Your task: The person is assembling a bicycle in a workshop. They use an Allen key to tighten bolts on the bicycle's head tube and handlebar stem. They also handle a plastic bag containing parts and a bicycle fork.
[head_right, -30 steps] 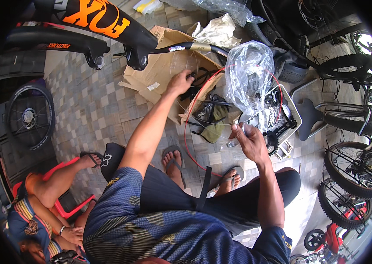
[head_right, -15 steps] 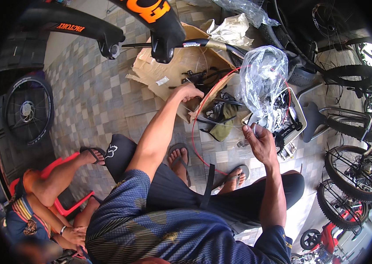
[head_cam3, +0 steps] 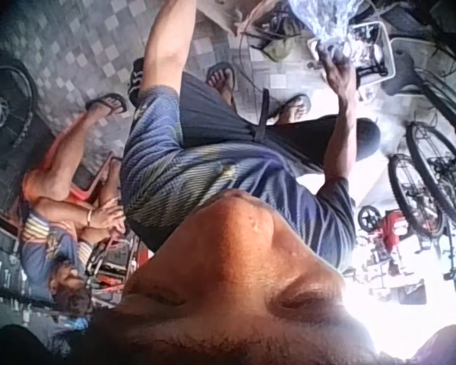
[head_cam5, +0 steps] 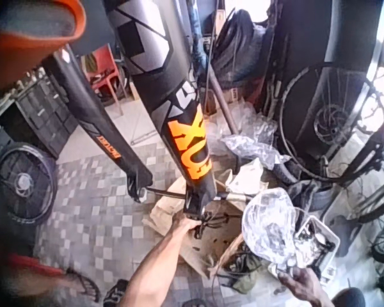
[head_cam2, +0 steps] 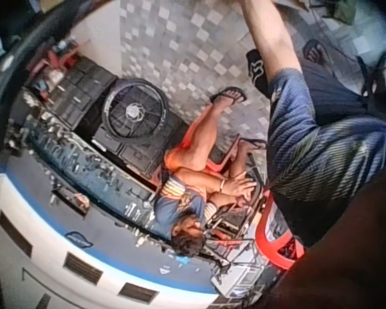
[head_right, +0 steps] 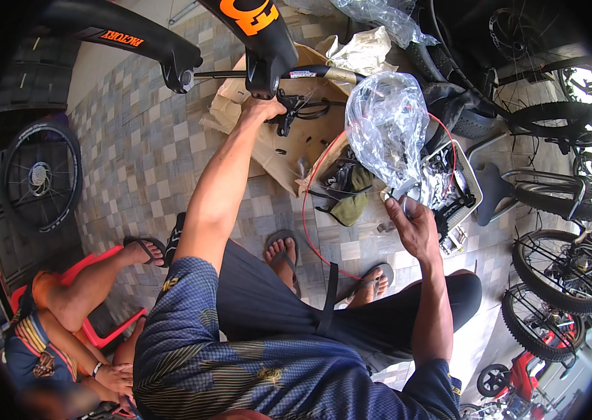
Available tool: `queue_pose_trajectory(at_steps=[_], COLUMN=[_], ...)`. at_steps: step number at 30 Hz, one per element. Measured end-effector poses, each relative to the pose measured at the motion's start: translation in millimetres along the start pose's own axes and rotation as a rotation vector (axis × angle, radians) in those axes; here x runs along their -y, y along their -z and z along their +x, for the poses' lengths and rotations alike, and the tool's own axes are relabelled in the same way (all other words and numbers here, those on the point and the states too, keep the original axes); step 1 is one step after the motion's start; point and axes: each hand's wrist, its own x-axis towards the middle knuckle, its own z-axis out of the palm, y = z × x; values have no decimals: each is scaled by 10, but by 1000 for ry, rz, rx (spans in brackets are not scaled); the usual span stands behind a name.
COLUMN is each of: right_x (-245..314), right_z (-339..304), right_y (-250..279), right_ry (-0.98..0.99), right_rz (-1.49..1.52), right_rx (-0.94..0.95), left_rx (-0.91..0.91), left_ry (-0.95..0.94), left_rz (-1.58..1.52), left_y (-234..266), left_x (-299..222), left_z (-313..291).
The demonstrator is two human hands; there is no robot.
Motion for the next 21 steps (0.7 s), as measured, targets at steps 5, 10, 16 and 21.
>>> queue_pose_trajectory(at_steps=[5, 10, 16, 21], right_x=[-17, 28, 35, 87], right_z=[-14, -21, 0, -21], right_y=[-7, 35, 69, 77], right_ry=[42, 34, 47, 17], right_rz=[56, 61, 79, 76], right_rx=[-79, -73, -65, -94], left_rx=[450, 38, 320, 673], left_ry=[40, -20, -121, -72], left_rz=[-406, -426, -239, -59], left_y=[193, 41, -134, -600], left_x=[131, 394, 549, -137], left_z=[-47, 25, 100, -372])
